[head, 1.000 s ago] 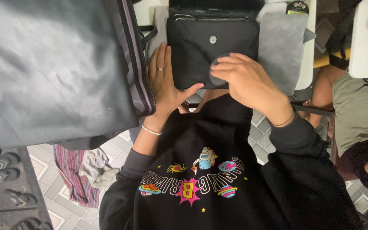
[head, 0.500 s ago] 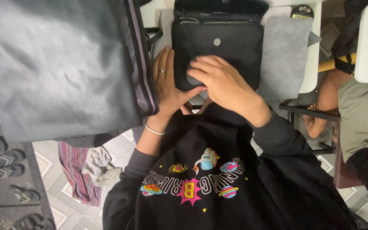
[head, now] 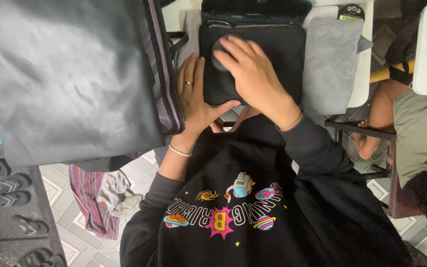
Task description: Cleaning a black bag using a small brush and a cloth.
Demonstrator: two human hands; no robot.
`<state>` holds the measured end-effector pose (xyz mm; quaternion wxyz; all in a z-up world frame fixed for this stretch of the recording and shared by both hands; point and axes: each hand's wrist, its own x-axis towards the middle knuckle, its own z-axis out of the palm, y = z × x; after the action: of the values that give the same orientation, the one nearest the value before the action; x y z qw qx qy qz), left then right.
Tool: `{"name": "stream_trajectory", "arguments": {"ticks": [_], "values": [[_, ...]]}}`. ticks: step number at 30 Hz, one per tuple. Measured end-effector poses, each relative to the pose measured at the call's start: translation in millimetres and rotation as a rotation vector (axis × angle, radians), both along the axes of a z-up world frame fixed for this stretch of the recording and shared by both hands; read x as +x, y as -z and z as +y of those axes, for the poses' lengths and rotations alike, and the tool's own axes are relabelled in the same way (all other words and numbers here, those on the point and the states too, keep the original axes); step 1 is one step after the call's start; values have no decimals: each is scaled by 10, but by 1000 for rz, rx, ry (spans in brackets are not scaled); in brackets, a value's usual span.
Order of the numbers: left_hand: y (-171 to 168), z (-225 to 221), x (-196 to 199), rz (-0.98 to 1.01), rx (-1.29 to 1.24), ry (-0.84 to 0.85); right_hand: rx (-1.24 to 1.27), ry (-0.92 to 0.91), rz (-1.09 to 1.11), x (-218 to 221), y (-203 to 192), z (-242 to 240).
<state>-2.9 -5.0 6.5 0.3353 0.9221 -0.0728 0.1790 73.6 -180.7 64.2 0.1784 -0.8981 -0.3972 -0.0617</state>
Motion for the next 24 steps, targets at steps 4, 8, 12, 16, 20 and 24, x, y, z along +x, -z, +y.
{"name": "stream_trajectory", "arguments": {"ticks": [4, 8, 12, 16, 20, 24], "values": [[107, -6, 7, 8, -46, -1, -236, -14, 45, -312, -279, -163], [64, -6, 10, 49, -30, 5, -275, 52, 272, -330, -579, -233], [7, -9, 4, 0, -16, -4, -8, 112, -101, -87, -474, -48], [-94, -4, 11, -10, 40, -1, 15, -9, -257, 63, -59, 161], [-65, 2, 13, 65, 86, -10, -132, 140, -355, -55, 84, 87], [27, -3, 9, 18, 10, -7, -302, 382, -411, -78, 78, -174]]}}
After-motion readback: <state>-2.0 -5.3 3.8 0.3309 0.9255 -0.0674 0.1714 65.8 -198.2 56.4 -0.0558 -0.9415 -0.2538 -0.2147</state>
